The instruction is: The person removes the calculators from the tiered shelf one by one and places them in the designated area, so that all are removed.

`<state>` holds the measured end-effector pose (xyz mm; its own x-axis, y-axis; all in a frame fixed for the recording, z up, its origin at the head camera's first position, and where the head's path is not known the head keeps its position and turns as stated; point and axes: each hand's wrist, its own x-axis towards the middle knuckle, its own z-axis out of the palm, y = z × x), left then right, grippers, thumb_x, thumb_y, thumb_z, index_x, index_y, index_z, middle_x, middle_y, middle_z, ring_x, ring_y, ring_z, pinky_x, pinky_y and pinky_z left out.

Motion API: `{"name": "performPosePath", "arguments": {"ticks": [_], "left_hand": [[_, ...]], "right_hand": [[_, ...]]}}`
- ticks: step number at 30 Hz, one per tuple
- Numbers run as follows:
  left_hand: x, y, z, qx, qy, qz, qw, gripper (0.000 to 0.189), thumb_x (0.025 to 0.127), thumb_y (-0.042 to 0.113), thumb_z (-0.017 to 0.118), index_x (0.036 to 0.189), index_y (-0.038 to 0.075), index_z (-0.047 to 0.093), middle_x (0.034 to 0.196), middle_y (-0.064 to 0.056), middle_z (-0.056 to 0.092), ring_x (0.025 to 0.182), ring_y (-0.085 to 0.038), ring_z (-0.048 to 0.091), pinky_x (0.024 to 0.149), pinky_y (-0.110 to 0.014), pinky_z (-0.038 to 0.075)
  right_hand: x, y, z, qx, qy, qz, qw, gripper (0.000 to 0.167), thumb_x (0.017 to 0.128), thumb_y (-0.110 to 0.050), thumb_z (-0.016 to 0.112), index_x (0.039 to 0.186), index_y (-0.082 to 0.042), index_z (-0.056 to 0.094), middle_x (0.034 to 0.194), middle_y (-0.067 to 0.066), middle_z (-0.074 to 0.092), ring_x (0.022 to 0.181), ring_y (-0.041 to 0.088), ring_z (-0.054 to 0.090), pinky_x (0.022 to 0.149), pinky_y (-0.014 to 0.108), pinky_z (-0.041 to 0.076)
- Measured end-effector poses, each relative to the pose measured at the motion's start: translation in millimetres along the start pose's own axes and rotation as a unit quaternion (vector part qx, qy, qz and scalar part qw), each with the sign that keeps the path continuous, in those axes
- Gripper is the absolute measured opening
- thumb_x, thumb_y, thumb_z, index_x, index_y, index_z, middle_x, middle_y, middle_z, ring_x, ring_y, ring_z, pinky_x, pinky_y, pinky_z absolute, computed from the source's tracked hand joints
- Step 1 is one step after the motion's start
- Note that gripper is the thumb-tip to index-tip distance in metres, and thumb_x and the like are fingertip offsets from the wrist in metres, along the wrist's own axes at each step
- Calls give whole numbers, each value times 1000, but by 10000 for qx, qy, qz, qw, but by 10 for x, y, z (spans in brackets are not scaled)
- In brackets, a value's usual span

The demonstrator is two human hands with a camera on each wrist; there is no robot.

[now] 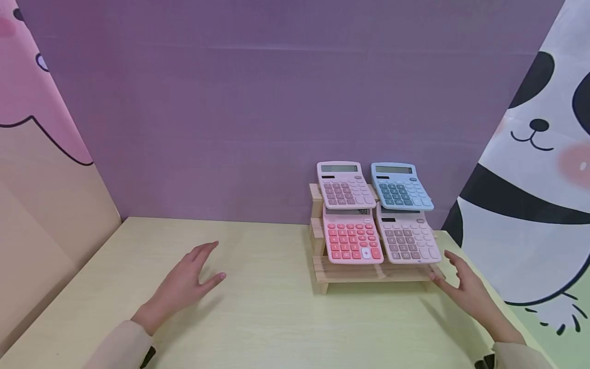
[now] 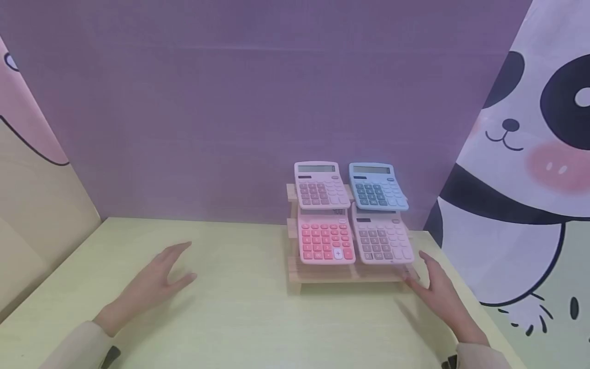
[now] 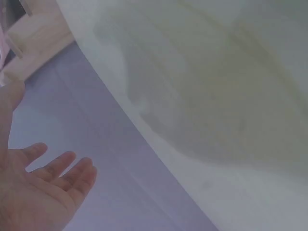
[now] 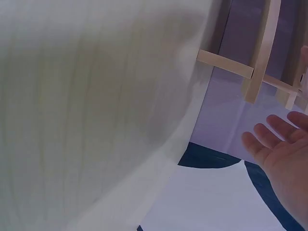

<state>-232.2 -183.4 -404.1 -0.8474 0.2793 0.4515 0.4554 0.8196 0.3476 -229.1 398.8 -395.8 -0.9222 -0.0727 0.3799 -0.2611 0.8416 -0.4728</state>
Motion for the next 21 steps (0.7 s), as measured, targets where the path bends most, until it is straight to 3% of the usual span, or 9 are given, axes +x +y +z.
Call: {"name": "performPosePath", "arguments": {"ticks": [7, 9, 11, 13, 18, 20, 21], "left_hand": [[62, 237, 92, -311, -196, 38, 9993, 68, 83, 41, 64, 139, 15, 35, 135, -6, 45, 121, -27, 47, 94, -45, 46], [87, 294, 122, -359, -172, 116, 9991, 68, 83, 40, 64, 139, 14, 36, 134, -5, 46, 121, -27, 48, 94, -44, 47], [115, 346, 156, -435, -161, 190, 9987, 67, 83, 39, 65, 139, 13, 37, 134, -5, 47, 121, -26, 49, 95, -43, 46], [146, 392, 190, -529, -191, 227, 9982, 66, 83, 38, 65, 138, 13, 37, 134, -4, 47, 121, -25, 48, 96, -42, 46], [209, 494, 284, -762, -357, 225, 9962, 65, 84, 37, 64, 138, 14, 37, 134, -1, 46, 122, -21, 48, 98, -39, 45], [230, 538, 329, -827, -421, 226, 9954, 64, 84, 37, 63, 139, 15, 37, 134, -1, 46, 122, -21, 49, 98, -38, 45], [239, 562, 351, -901, -455, 232, 9946, 64, 84, 37, 63, 138, 14, 37, 134, -2, 47, 121, -21, 49, 98, -38, 45]], "right_hand": [[14, 17, 15, 236, 90, 103, 9996, 63, 88, -18, 60, 132, 12, 28, 130, 36, 36, 114, 53, 37, 84, 65, 37], [12, 28, 16, 256, 121, 154, 9995, 61, 88, -18, 60, 132, 11, 29, 129, 35, 38, 113, 52, 38, 86, 56, 43], [10, 40, 15, 250, 179, 197, 9993, 59, 88, -17, 60, 131, 10, 31, 128, 34, 40, 111, 51, 40, 84, 35, 50], [13, 45, 14, 252, 222, 239, 9992, 57, 88, -17, 60, 130, 10, 32, 127, 33, 42, 109, 49, 42, 80, 29, 51], [42, 40, 9, 319, 137, 429, 9985, 57, 89, -19, 58, 130, 11, 32, 126, 33, 42, 108, 46, 44, 81, 41, 49], [52, 48, 9, 382, 63, 522, 9979, 58, 89, -20, 58, 131, 11, 32, 126, 33, 42, 107, 42, 45, 78, 28, 53], [55, 57, 10, 425, 32, 569, 9975, 58, 89, -20, 58, 131, 11, 32, 126, 33, 42, 106, 32, 50, 76, 19, 52]]}}
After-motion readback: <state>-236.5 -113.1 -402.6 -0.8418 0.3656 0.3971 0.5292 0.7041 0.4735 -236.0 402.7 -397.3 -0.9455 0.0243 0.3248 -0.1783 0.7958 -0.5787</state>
